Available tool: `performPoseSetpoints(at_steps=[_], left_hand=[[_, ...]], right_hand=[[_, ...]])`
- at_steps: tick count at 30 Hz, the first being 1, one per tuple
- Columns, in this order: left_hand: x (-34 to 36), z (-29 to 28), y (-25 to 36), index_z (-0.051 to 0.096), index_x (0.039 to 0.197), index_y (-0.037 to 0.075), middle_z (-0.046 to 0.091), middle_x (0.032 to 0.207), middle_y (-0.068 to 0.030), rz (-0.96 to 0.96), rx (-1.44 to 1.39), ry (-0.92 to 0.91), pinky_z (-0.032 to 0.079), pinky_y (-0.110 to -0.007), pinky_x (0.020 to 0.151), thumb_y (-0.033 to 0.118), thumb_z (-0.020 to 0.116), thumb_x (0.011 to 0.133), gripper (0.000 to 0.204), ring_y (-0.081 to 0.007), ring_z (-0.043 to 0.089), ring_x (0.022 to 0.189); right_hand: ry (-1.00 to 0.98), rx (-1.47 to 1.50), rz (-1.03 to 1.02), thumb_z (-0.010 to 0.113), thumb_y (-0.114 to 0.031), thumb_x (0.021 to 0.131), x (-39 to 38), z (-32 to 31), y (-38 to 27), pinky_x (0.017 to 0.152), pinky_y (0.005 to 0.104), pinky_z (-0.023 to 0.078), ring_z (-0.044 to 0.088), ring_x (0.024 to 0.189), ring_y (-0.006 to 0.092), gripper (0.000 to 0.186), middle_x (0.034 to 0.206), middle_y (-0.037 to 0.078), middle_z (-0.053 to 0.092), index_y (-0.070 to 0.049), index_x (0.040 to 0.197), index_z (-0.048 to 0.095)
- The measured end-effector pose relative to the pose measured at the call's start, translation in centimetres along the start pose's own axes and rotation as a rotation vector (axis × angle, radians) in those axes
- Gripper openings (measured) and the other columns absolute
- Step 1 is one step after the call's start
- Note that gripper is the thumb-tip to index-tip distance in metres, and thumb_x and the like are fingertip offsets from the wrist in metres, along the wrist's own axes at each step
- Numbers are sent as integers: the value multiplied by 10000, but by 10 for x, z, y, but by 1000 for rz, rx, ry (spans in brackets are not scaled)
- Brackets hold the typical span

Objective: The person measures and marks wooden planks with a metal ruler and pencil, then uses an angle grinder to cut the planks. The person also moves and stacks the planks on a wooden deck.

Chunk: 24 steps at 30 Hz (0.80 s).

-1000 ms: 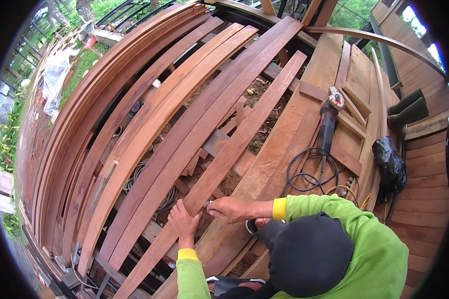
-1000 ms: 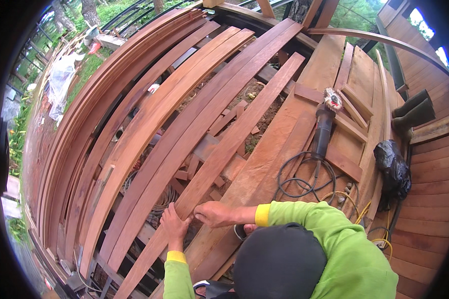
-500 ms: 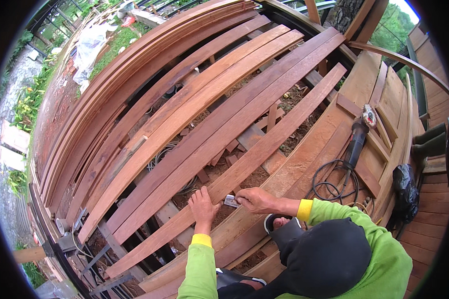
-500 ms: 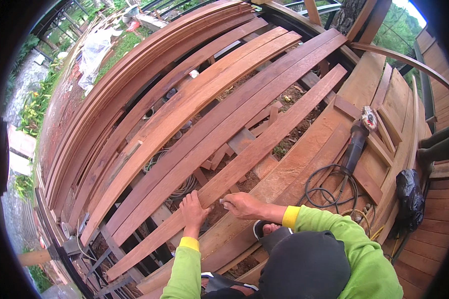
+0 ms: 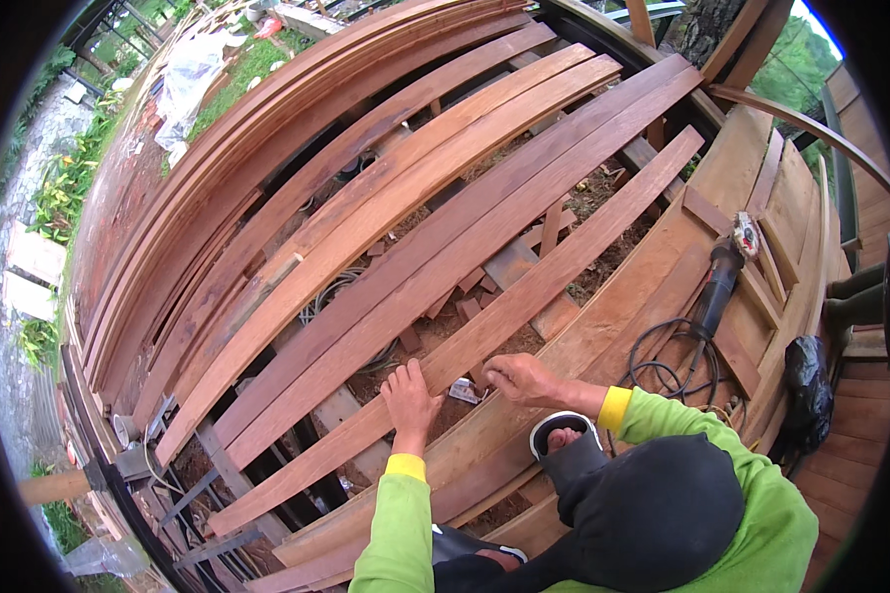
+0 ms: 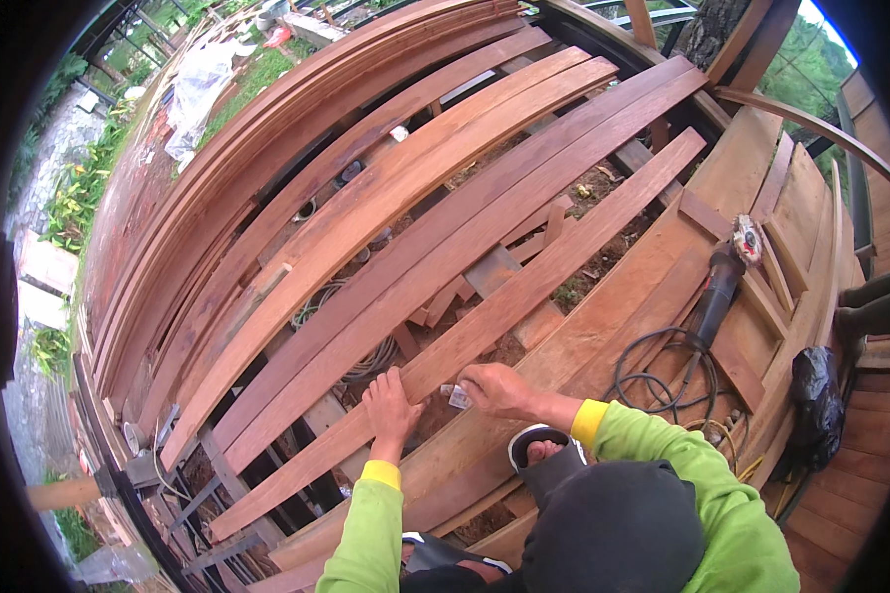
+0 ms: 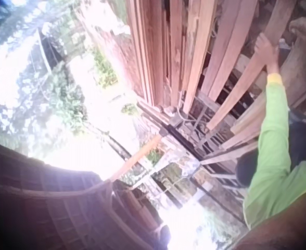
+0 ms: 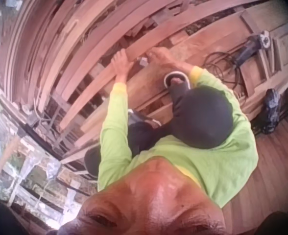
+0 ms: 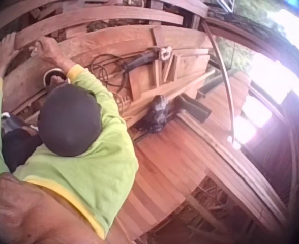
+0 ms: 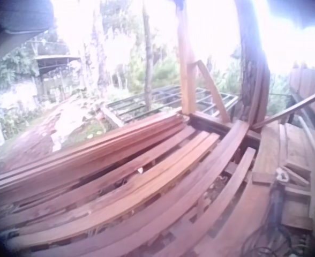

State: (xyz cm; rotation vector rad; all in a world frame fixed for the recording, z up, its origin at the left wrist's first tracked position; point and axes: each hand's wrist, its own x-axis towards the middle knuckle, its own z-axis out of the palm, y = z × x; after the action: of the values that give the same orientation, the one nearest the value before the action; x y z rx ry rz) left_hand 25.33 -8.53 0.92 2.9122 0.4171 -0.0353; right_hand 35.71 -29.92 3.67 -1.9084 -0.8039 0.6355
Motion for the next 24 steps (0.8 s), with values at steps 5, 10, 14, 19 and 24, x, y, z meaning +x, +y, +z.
performPoseSetpoints(at_steps=[5,10,14,19,24], left_hand=[[1,5,1,499,1184,70,532,1019,-111,11,31,11,394,-448,857,263,878,575,743,-302,527,970],[1,5,-1,497,1189,72,532,1016,-101,8,31,39,395,-450,864,265,872,580,741,-299,525,980],[-1,1,-1,498,1181,78,532,1031,-104,-39,23,-7,394,-456,884,286,882,571,751,-301,526,997],[4,-2,2,486,1220,84,558,1083,-114,-71,-62,-82,380,-457,921,347,882,599,782,-312,519,1072],[14,1,-6,494,1213,49,591,1091,-143,-330,-633,103,478,-416,850,447,781,788,649,-292,612,945]], right_hand=[[16,40,13,536,-156,926,4,-6,5,703,474,494,632,800,420,174,812,224,640,-5,896,619],[1,13,44,544,-137,925,1,-5,5,693,447,501,646,791,399,165,824,220,651,0,938,635],[-22,-23,39,558,-131,925,2,-4,1,708,434,510,655,814,396,173,848,222,659,7,977,648],[-6,-44,13,561,-95,920,-2,-6,7,718,415,517,662,825,387,152,866,216,664,18,977,646],[23,-52,-8,566,-82,918,-3,-6,9,712,407,514,663,813,378,142,862,211,663,20,981,642]])
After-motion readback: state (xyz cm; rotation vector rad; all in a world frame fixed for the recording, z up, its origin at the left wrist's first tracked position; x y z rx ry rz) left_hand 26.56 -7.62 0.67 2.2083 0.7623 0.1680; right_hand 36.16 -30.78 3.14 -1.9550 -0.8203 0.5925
